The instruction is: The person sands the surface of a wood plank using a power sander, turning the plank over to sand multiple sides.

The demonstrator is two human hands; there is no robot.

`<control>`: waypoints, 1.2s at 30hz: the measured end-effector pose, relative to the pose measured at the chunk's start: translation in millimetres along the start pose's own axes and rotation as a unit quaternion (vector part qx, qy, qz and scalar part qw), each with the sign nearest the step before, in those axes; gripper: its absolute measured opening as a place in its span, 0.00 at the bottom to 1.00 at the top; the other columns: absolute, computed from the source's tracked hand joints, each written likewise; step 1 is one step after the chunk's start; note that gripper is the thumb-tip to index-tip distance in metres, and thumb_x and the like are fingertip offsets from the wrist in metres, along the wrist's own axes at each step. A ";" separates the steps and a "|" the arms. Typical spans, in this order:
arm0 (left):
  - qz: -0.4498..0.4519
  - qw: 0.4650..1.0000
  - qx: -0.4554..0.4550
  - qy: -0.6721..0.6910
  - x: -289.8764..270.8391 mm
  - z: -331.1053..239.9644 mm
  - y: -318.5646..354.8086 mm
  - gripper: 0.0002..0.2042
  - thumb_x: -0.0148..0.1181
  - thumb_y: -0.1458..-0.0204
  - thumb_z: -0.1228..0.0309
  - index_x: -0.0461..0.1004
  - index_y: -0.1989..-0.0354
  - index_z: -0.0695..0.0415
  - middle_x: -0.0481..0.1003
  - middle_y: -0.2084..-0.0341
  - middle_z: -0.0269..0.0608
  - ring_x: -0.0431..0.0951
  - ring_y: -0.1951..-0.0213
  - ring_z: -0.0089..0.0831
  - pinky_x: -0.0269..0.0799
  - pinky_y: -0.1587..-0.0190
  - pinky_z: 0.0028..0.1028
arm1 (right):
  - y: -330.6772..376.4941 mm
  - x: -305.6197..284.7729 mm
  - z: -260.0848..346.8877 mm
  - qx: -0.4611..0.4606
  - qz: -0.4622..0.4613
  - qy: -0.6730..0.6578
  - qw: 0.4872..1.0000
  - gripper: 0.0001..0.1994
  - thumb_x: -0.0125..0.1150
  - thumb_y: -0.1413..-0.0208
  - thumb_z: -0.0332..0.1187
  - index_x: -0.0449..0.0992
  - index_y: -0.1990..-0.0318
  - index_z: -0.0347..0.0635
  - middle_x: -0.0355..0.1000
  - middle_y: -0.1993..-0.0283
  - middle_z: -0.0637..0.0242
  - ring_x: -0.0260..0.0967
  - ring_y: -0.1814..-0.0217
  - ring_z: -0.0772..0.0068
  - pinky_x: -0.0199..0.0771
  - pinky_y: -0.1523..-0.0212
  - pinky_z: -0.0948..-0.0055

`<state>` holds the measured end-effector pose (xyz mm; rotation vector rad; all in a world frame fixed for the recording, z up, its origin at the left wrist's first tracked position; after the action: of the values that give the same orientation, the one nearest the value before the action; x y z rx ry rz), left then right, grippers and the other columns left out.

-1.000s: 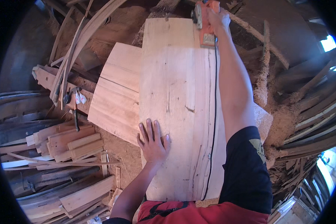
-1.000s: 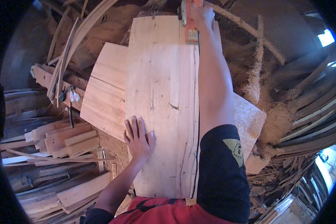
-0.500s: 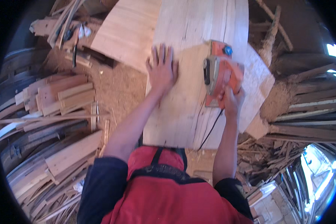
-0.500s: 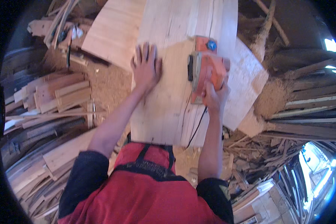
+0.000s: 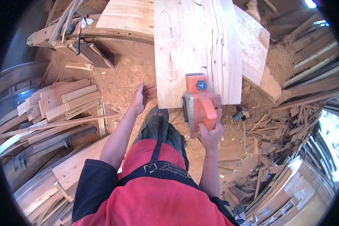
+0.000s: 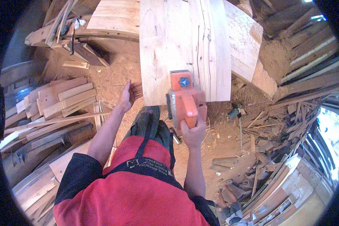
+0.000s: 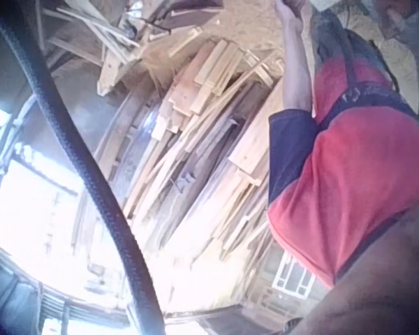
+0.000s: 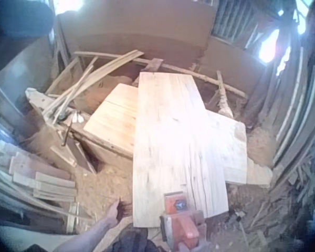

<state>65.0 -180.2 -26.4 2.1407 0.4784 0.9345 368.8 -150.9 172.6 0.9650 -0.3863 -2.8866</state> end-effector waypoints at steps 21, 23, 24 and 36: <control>0.128 0.985 -0.098 0.053 24.7 -28.4 4.6 0.35 0.36 0.34 0.39 0.71 0.46 0.63 0.80 0.54 0.52 0.82 0.54 0.40 0.78 0.49 0.37 | 54.3 47.8 8.6 -0.009 -0.024 -0.025 0.999 0.10 0.64 0.56 0.29 0.76 0.66 0.33 0.74 0.76 0.52 0.77 0.73 0.59 0.73 0.70 0.61; 0.128 0.985 -0.108 0.049 22.0 -28.0 2.0 0.34 0.37 0.34 0.40 0.72 0.47 0.63 0.81 0.55 0.50 0.82 0.55 0.39 0.78 0.50 0.36 | 31.9 55.6 17.2 -0.005 -0.022 -0.055 0.998 0.11 0.64 0.56 0.30 0.76 0.66 0.32 0.74 0.76 0.51 0.78 0.73 0.58 0.73 0.70 0.61; 0.128 0.984 -0.119 0.048 21.3 -26.7 0.2 0.33 0.37 0.34 0.40 0.73 0.49 0.62 0.81 0.55 0.49 0.82 0.56 0.37 0.78 0.51 0.35 | 20.3 59.7 23.6 -0.003 -0.025 -0.056 0.998 0.11 0.64 0.56 0.30 0.76 0.66 0.32 0.74 0.76 0.51 0.78 0.73 0.58 0.73 0.70 0.61; 0.139 0.963 -0.048 -0.224 41.7 -51.7 3.6 0.16 0.70 0.45 0.68 0.74 0.51 0.59 0.80 0.61 0.35 0.80 0.59 0.21 0.78 0.58 0.24 | -154.0 109.2 109.5 -0.047 -0.037 -0.036 0.998 0.11 0.68 0.54 0.33 0.76 0.72 0.32 0.75 0.77 0.46 0.78 0.71 0.44 0.74 0.70 0.54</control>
<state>54.3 -133.5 19.8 2.2740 -0.0936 0.5719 217.3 5.0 153.4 0.8815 -0.2210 -2.9816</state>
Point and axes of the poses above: each hand's wrist, its own y-axis away from the middle knuckle, its own x-axis out of the palm, z = x × y, the point moved 2 cm from there along -y, towards the middle knuckle
